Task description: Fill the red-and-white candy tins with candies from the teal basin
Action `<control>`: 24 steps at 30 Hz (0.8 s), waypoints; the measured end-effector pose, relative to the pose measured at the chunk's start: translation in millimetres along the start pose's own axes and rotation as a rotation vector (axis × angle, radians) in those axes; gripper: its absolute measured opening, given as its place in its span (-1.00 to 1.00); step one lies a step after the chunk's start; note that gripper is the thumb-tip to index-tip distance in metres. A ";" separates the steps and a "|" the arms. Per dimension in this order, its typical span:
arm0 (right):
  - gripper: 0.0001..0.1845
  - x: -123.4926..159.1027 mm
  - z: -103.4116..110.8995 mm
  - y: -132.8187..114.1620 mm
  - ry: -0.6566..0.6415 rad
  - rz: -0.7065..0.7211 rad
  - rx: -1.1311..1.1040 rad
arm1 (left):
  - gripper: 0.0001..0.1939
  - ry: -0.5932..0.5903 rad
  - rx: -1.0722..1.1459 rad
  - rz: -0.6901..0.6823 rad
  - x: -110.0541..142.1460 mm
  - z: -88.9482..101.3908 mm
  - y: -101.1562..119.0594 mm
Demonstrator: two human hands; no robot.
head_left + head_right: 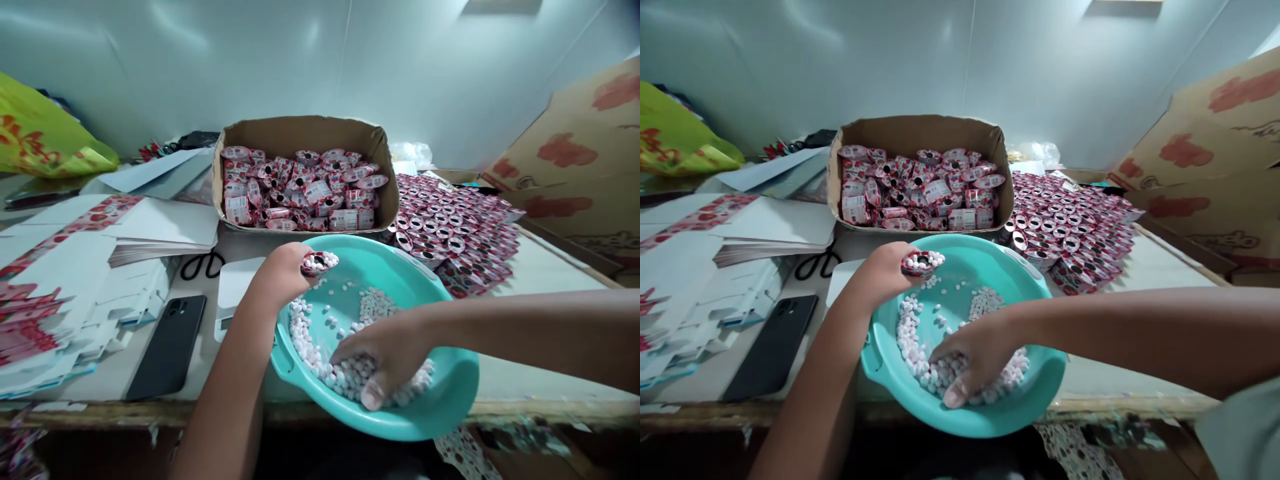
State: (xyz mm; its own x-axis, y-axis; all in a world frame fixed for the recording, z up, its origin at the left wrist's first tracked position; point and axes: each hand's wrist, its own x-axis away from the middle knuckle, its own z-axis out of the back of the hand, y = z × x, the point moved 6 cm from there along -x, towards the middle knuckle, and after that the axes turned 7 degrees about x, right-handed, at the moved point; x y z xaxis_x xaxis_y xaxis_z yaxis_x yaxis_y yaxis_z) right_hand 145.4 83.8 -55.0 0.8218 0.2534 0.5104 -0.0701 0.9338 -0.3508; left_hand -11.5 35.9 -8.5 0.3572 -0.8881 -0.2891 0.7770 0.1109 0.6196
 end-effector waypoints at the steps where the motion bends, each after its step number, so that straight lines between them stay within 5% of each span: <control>1: -0.22 -0.4 -3.6 4.2 -0.088 -0.062 -0.097 | -0.81 -0.001 0.004 0.003 -0.1 -0.3 0.0; 3: -0.11 -3.5 -12.4 8.1 -0.249 -0.144 -0.280 | -0.79 -0.007 0.015 0.007 -0.7 -0.8 0.5; 6: 0.01 -15.9 -17.3 17.0 -0.215 -0.270 -0.341 | -0.76 -0.015 0.015 0.005 -1.5 -1.2 1.8; 9: 0.17 -26.0 -37.4 26.6 -0.334 -0.418 -0.579 | -0.77 -0.028 0.003 -0.012 -1.7 -2.2 2.9; 12: 0.09 -30.8 -40.5 29.6 -0.465 -0.397 -0.738 | -0.78 -0.051 -0.013 -0.020 -1.0 -4.1 2.6; 16: -0.33 -25.0 19.2 27.7 -0.329 -0.175 -0.660 | -0.80 -0.085 -0.008 -0.054 0.6 -5.5 4.6; 21: -0.40 -9.6 106.6 32.9 -0.049 -0.270 -0.458 | -0.88 -0.129 -0.002 -0.090 0.9 -5.6 8.0; 24: -0.50 -10.3 130.5 34.5 0.093 -0.332 -0.255 | -0.87 -0.156 -0.007 -0.105 0.3 -6.7 10.1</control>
State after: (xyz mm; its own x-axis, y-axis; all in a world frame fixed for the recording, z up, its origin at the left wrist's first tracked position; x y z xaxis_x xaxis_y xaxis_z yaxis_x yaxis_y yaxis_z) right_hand 60.6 146.3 30.1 0.8245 -0.0852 0.5594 0.3391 0.8658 -0.3679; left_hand -0.1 39.8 -7.2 0.1896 -0.9532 -0.2353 0.8097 0.0162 0.5866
